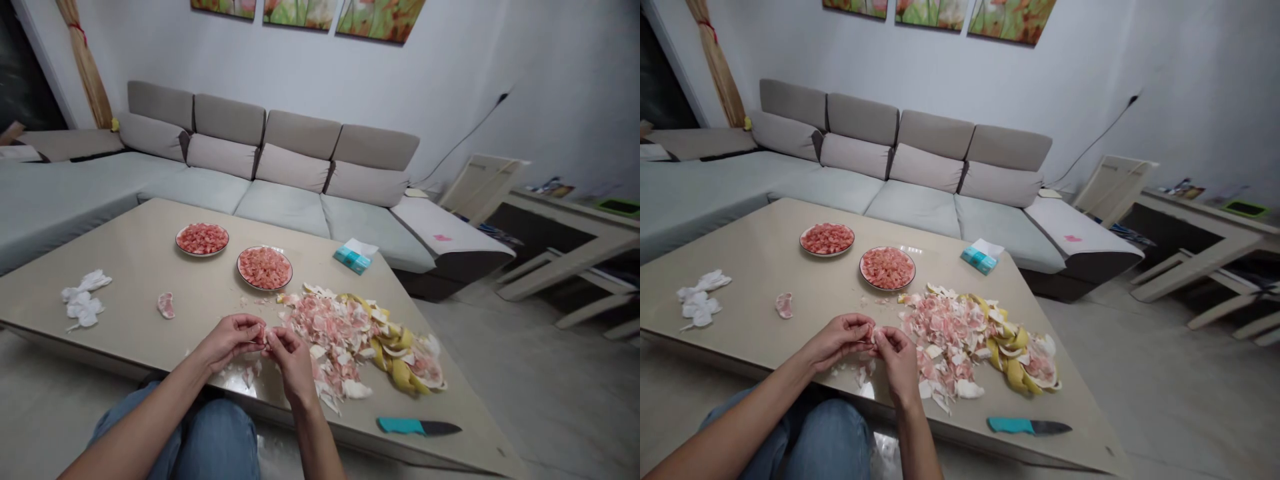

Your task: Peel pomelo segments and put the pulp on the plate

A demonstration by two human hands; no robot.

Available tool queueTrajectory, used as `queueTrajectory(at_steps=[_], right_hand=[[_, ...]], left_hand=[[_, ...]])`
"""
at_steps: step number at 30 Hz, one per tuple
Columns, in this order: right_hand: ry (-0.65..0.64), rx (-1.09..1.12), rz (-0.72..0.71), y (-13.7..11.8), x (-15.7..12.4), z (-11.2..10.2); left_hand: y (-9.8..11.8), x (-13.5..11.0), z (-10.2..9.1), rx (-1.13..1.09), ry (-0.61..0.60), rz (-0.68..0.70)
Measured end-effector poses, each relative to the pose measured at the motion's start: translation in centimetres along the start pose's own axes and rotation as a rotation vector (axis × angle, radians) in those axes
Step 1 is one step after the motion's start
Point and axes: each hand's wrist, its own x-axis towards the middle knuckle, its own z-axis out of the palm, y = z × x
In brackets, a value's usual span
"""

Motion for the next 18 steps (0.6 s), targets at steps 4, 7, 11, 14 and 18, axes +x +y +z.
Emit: queueTrajectory(at_steps=[4,7,11,14,18], right_hand=[[-0.028,0.071,0.053,0.2,0.0,-0.1],[-0.035,0.074,0.045,0.0,-0.2,-0.2],[-0.041,-0.002,-0.023,-0.6,-0.6,-0.5],[-0.051,-0.090,-0.080,-1.1,-0.8,-0.6],[-0.069,-0.176,-0.120,-1.4,-1.0,-0.6]], left_hand=[[0.0,0.0,0.0,-0.041,-0.039,-0.051],[0.2,-0.1,0.0,-0.055,-0.065,-0.070],[0.7,-0.4,0.3,-0.029,-0.096,-0.067],[0.8,-0.6,0.7,0.022,-0.106,-0.039],[0.6,-0.6,1.1,0.084,-0.093,0.009]])
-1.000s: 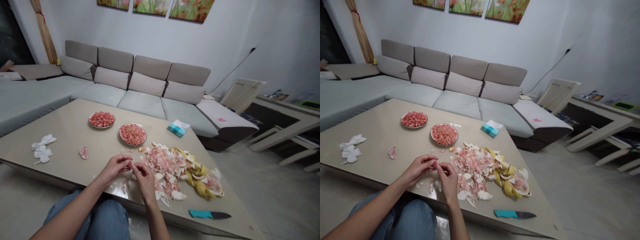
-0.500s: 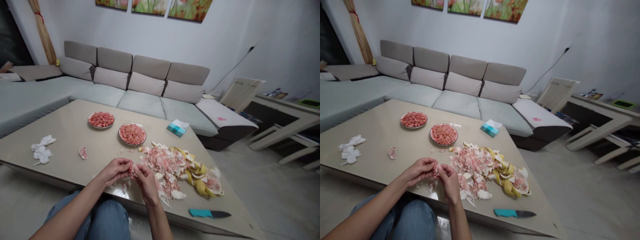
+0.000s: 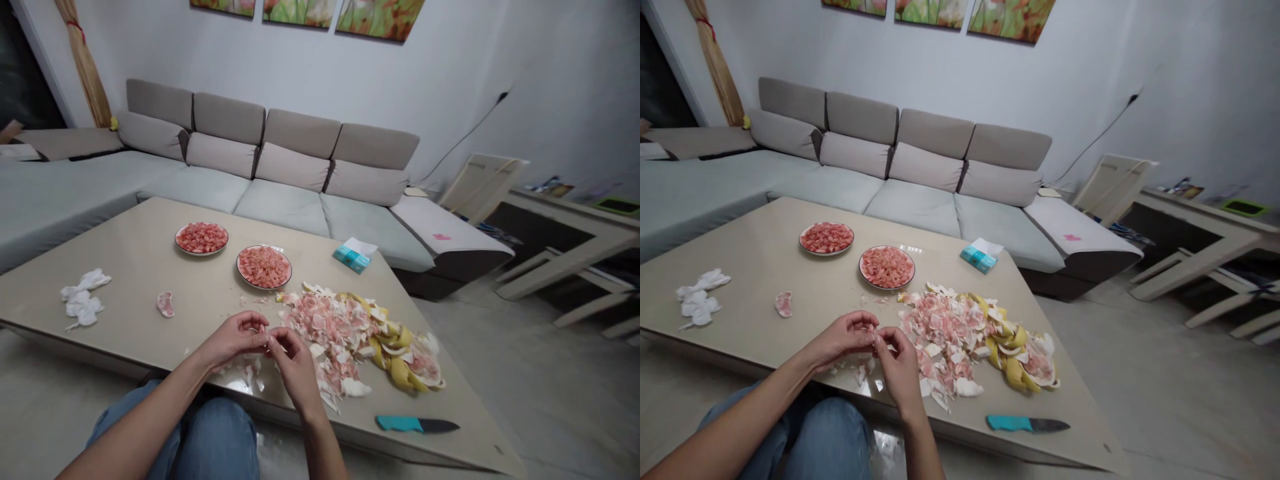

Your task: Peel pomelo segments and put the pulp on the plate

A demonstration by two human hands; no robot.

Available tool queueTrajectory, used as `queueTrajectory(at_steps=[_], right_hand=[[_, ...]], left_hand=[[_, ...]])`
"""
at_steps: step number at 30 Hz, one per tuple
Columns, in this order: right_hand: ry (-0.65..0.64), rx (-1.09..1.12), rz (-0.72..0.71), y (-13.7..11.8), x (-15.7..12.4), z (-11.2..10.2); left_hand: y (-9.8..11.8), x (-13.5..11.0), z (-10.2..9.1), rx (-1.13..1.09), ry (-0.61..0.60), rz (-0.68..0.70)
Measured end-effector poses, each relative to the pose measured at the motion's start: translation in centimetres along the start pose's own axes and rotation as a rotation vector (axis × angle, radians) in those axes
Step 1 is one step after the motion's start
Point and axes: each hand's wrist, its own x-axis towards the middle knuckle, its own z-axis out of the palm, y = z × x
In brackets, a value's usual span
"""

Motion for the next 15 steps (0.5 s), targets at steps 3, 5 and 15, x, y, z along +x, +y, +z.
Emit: queueTrajectory(at_steps=[3,5,15], right_hand=[[0.012,-0.035,-0.014,-0.1,0.0,-0.2],[0.024,-0.055,-0.020,-0.1,0.1,-0.5],[0.056,-0.087,-0.024,-0.7,0.3,-1.6]], left_hand=[[0.0,0.1,-0.1,0.036,0.005,-0.003],[0.2,0.0,-0.2,0.058,-0.002,-0.022],[0.7,-0.3,-0.2,0.086,-0.033,-0.062]])
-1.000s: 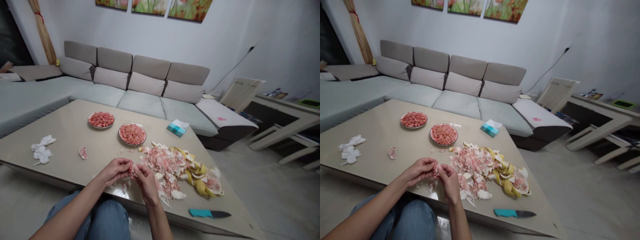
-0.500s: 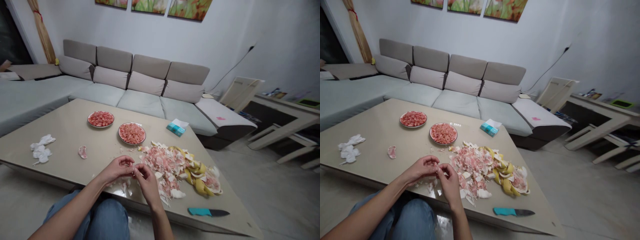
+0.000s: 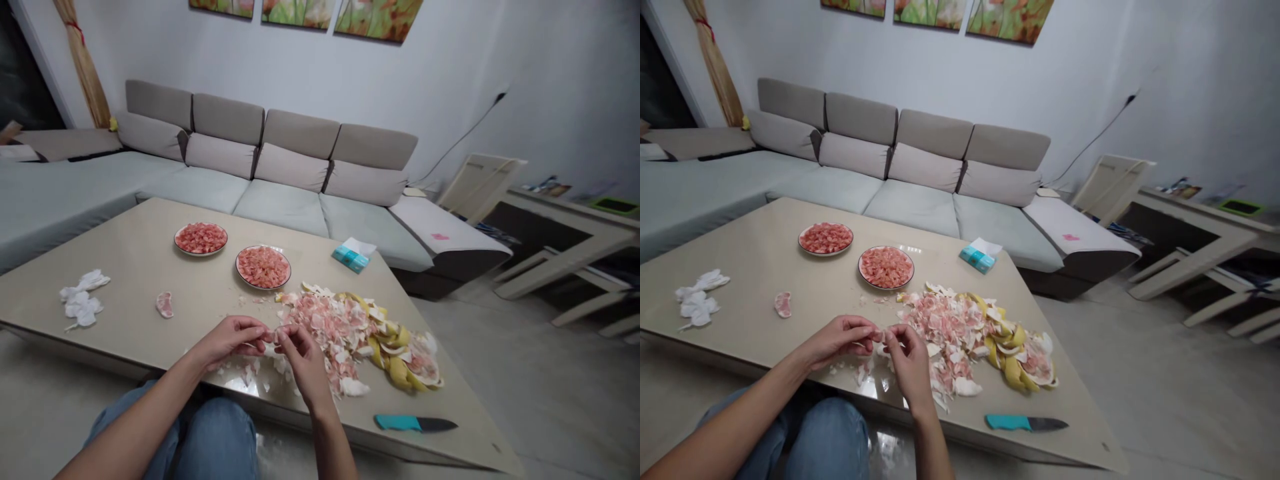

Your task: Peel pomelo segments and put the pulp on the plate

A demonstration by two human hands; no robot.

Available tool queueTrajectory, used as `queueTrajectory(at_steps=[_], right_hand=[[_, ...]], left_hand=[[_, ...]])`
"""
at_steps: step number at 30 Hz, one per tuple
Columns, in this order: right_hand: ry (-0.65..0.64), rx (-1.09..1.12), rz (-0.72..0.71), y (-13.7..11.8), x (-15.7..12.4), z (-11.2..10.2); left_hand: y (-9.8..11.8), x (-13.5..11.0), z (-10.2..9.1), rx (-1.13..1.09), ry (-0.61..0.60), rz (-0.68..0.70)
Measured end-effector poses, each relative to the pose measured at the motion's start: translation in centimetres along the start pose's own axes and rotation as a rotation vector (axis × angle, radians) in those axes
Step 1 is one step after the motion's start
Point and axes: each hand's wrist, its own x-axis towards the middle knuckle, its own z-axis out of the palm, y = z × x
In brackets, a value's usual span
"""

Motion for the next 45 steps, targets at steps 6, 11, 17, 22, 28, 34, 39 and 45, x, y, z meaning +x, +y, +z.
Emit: queueTrajectory(at_steps=[6,11,17,22,28,34,39,45], right_hand=[[0.049,-0.015,0.005,0.3,0.1,-0.3],[0.111,-0.156,-0.063,0.7,0.3,-0.8],[0.178,-0.338,-0.196,1.5,0.9,-1.3],[0.170,-0.358,-0.240,2.1,0.8,-0.9],[0.110,-0.264,-0.178,1.6,0.1,1.3],[0.089,-0.190,-0.129,1.1,0.1,2.2],[0.072,-0.156,-0.090,0.9,0.3,1.7],[0.045,-0.094,-0.031,1.0,0.5,1.8]], left_hand=[[-0.3,0.3,-0.5,-0.126,0.031,0.006],[-0.3,0.4,-0.6,-0.204,0.052,-0.008],[-0.4,0.6,-0.5,-0.235,0.092,-0.029],[-0.6,0.7,-0.6,-0.224,0.113,0.008],[-0.8,0.9,-0.4,-0.167,0.115,0.030],[-1.2,0.9,-0.2,-0.052,0.105,0.022],[-1.3,0.9,-0.2,0.019,0.104,0.032],[-1.2,0.9,-0.2,0.082,0.115,0.077]])
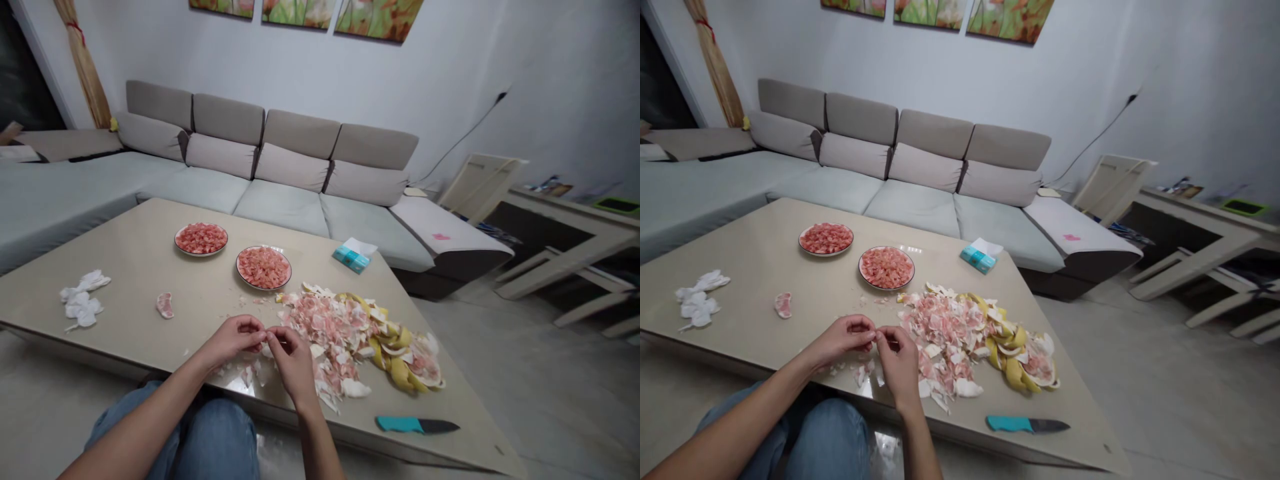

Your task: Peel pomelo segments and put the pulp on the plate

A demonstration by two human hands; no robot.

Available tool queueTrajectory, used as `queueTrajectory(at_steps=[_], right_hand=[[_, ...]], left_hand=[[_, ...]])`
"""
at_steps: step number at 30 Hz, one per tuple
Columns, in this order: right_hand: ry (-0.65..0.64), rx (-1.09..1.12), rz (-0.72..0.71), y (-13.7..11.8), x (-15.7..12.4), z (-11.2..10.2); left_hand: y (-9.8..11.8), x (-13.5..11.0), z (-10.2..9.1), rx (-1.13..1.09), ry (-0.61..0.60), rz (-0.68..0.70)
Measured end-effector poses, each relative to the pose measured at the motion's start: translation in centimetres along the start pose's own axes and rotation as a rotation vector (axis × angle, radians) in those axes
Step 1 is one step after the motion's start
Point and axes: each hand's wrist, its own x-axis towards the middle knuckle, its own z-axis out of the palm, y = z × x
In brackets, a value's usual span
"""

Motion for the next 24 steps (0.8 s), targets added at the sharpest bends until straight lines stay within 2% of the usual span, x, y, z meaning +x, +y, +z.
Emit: queueTrajectory(at_steps=[5,15,24], right_hand=[[-0.023,0.089,0.053,0.7,0.0,0.0],[-0.019,0.245,0.134,1.5,0.2,-0.6],[-0.088,0.232,0.152,1.6,0.4,-0.3]], left_hand=[[0.2,-0.2,0.1,-0.017,-0.021,-0.030],[0.3,-0.1,-0.1,-0.090,0.028,-0.052],[-0.2,0.3,0.0,0.066,-0.001,-0.008]])
